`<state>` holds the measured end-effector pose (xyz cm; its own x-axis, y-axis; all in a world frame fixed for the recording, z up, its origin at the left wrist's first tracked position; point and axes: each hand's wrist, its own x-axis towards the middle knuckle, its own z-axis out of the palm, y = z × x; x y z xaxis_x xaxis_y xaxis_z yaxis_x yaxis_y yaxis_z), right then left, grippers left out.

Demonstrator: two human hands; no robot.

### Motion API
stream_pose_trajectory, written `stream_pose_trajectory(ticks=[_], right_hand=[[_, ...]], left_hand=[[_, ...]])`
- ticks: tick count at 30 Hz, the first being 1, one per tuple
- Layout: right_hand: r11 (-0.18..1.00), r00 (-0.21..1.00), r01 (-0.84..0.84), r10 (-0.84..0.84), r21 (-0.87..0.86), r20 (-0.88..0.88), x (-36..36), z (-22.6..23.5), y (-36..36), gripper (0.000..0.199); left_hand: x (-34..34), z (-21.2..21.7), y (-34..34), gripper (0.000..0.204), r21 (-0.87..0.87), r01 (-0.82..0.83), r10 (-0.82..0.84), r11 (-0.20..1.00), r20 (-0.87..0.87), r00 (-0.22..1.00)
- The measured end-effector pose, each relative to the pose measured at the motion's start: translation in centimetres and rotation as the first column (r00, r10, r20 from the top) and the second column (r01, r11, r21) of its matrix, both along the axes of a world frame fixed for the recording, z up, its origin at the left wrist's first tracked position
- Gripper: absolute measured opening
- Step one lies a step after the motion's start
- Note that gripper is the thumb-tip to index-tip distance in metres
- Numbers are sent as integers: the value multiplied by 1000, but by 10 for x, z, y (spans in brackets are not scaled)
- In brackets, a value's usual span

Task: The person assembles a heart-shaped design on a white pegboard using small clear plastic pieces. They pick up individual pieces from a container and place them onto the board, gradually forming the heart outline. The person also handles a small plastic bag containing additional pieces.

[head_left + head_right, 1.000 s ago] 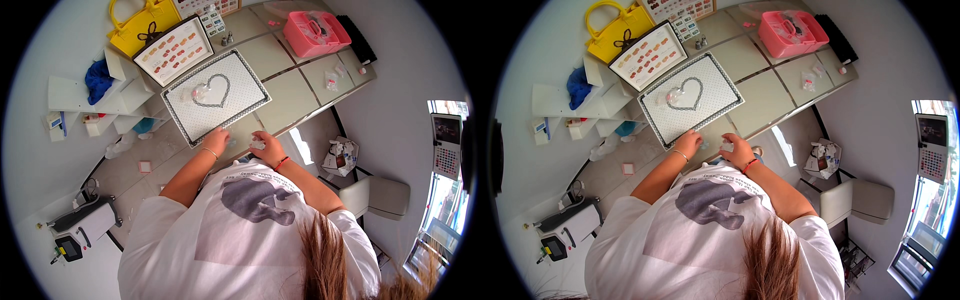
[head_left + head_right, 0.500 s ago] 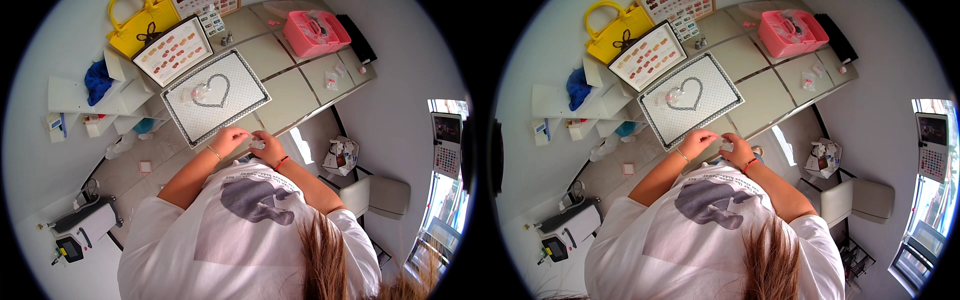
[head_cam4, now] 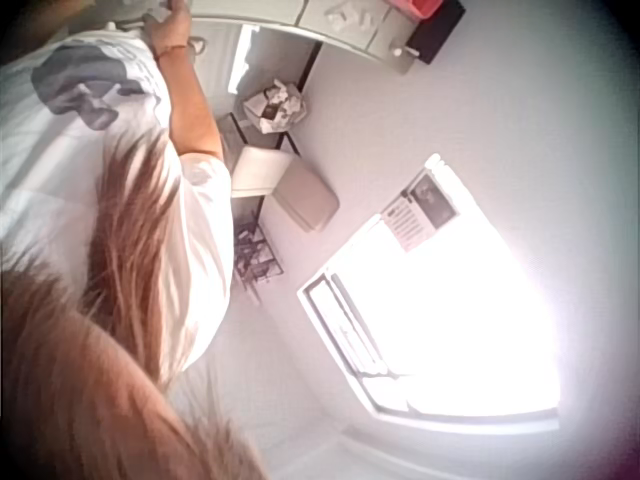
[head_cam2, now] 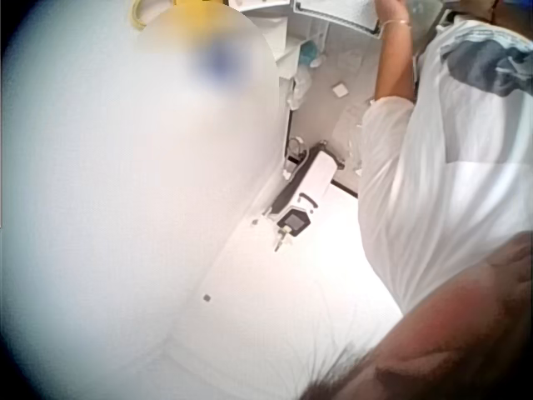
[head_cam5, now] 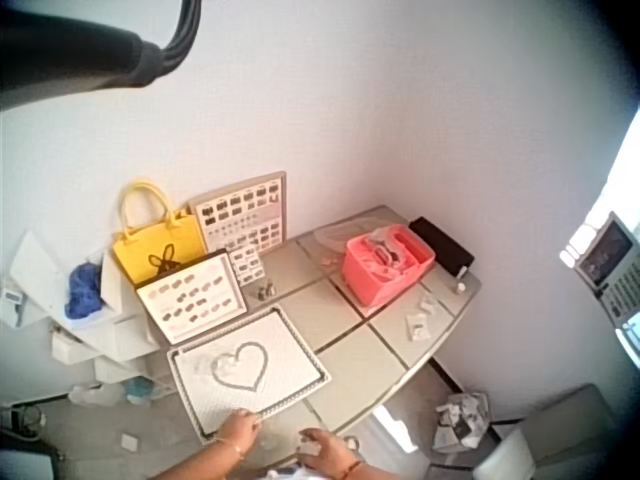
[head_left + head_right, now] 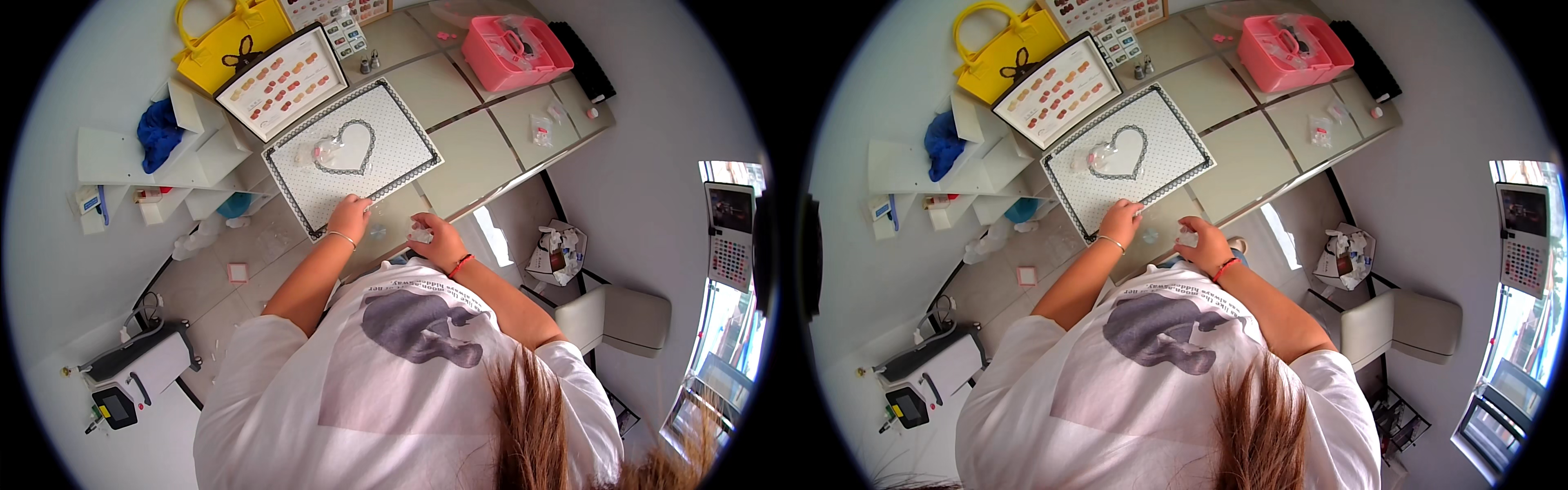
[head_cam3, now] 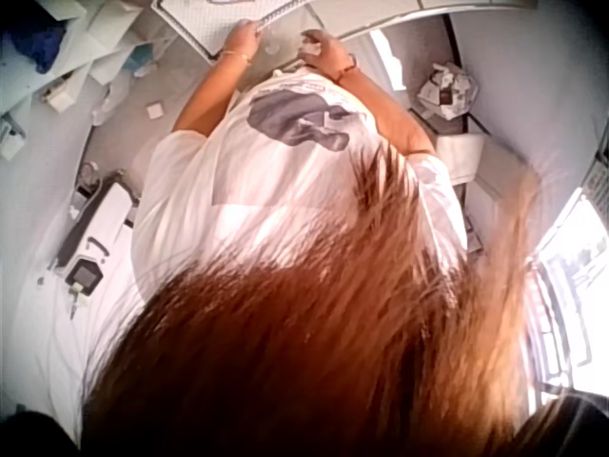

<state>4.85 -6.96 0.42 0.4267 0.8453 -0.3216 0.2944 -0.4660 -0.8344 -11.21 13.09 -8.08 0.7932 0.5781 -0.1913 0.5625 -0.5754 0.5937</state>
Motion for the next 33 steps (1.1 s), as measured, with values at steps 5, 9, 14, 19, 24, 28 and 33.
stream_pose_trajectory(ticks=[5, 9, 14, 19, 24, 28, 33], right_hand=[[1000, 1000, 0, 1, -19, 11, 0, 4, 1, 57], [1000, 1000, 12, -12, -1, 0, 1, 1, 0, 57], [1000, 1000, 4, -4, 9, 5, 0, -3, 0, 57], [1000, 1000, 2, -2, -13, -11, -1, 6, 4, 56], [1000, 1000, -2, 2, -12, -6, -1, 7, 5, 56], [1000, 1000, 3, -3, -1, -7, -1, 3, 3, 56], [1000, 1000, 8, -8, 2, 3, -1, -1, 2, 56]], left_hand=[[-1, -4, 4, 19, 23, -29, 29, 999, 15, 999], [3, 3, 7, 13, -192, -127, 152, 973, 124, 981], [13, 32, -7, 14, -677, 0, 229, 736, 249, 941], [20, 58, -26, 12, -634, 149, 120, 758, 360, 925], [20, 66, -28, 15, -571, 247, -15, 783, 381, 925], [10, 43, -17, 18, -692, 121, 138, 711, 307, 942], [2, 31, 3, 18, -558, -9, 124, 830, 168, 978]])
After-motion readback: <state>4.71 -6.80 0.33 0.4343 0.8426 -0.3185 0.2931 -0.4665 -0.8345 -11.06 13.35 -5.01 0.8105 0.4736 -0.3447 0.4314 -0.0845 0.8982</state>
